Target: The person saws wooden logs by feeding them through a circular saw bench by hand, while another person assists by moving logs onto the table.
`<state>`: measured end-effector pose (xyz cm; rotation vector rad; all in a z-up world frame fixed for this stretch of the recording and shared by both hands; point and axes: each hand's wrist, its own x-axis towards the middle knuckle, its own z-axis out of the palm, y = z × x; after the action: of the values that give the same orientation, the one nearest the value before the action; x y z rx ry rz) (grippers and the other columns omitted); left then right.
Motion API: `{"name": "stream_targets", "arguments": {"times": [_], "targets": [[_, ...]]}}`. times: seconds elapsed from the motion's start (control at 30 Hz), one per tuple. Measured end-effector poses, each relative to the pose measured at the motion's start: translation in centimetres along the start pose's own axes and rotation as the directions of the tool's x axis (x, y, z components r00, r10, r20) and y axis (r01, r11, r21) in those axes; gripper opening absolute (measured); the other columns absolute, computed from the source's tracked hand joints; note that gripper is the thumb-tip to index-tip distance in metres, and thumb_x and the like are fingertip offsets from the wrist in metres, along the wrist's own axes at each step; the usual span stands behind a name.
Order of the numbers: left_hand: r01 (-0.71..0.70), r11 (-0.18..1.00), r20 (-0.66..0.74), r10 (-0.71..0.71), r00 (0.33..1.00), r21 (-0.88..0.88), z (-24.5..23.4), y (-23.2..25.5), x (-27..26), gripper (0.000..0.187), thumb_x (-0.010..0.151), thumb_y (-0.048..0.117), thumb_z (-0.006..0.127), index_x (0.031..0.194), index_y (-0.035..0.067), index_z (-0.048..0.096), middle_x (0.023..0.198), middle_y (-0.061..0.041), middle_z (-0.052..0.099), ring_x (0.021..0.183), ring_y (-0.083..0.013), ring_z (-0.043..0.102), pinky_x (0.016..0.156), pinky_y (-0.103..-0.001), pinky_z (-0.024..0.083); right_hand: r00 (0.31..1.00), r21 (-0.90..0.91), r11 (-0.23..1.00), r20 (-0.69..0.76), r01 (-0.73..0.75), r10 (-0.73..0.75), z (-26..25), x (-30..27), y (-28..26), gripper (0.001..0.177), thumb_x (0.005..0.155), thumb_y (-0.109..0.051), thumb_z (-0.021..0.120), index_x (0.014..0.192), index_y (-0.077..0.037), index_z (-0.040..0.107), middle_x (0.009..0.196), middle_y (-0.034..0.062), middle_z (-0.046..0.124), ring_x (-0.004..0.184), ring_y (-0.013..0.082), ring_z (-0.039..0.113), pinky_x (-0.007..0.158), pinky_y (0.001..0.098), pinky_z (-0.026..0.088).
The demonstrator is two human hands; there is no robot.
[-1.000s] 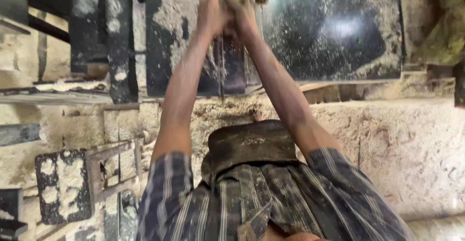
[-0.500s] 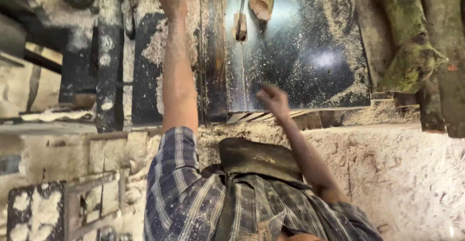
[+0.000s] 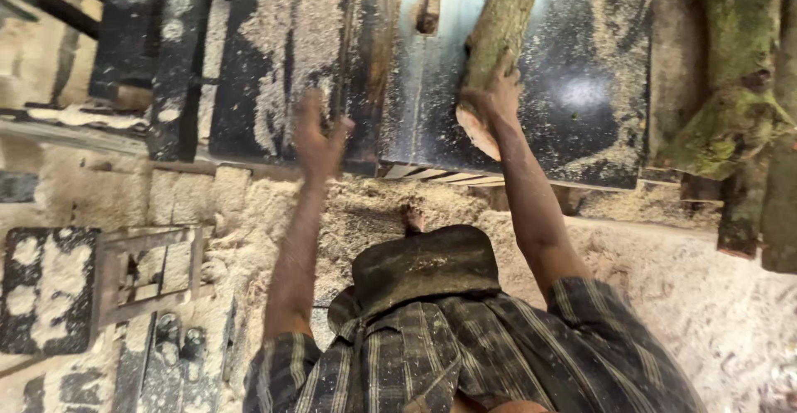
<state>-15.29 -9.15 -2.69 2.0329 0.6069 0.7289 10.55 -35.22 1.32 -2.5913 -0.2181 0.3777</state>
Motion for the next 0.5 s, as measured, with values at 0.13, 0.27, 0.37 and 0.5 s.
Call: {"name": "stream_targets", "arguments": {"times": [0.13,0.27,0.37,0.5], "targets": [[0.133,0.98,0.495,-0.045,0.868,-0.145,3.3,6.6,-10.4,0.117,0.08,0.05,0.088,0.167,0.011,0.021,0.171,-0.021,0.031,0.154,-0.0367,0.035,0.123,-0.057,0.032,0.999,0.006,1.0,0.05,-0.022,0.022,2.3,-6.6,1.2,0.153,0.057,-0.038,0.1,0.161,-0.007,-0.008,0.157,0.0422,0.022,0.14,0.0588,0.036,0.116,0.0597,0.04],[0.252,0.96,0.716,-0.092,0.692,-0.121,5.0,9.1,-16.8,0.142,0.065,0.05,0.096,0.164,0.006,0.004,0.168,-0.029,0.018,0.147,-0.0407,0.034,0.117,-0.057,0.032,0.975,-0.034,0.987,0.162,0.16,-0.153,6.2,-17.5,6.5,0.149,0.071,-0.043,0.097,0.165,-0.008,-0.012,0.164,0.0418,0.01,0.146,0.0595,0.025,0.123,0.0651,0.024],[0.506,0.86,0.747,-0.298,0.595,-0.06,3.5,8.2,-22.5,0.135,0.057,0.058,0.085,0.165,0.011,0.02,0.148,-0.019,0.057,0.129,-0.0342,0.063,0.112,-0.05,0.051,0.89,0.212,0.902,0.191,0.375,-0.415,8.4,-27.4,11.6,0.149,0.066,-0.061,0.085,0.165,0.0,-0.007,0.172,0.0349,0.002,0.157,0.0505,0.015,0.126,0.0582,0.03],[0.285,0.949,0.602,-0.15,0.784,-0.135,1.4,6.1,-30.4,0.121,0.065,0.052,0.094,0.159,0.004,0.035,0.146,-0.021,0.06,0.126,-0.0348,0.066,0.112,-0.05,0.053,0.874,0.221,0.933,0.34,0.284,-0.347,8.6,-37.1,14.5,0.157,0.052,-0.061,0.088,0.16,0.005,-0.006,0.17,0.027,-0.007,0.16,0.0415,0.001,0.123,0.0602,0.023]]}}
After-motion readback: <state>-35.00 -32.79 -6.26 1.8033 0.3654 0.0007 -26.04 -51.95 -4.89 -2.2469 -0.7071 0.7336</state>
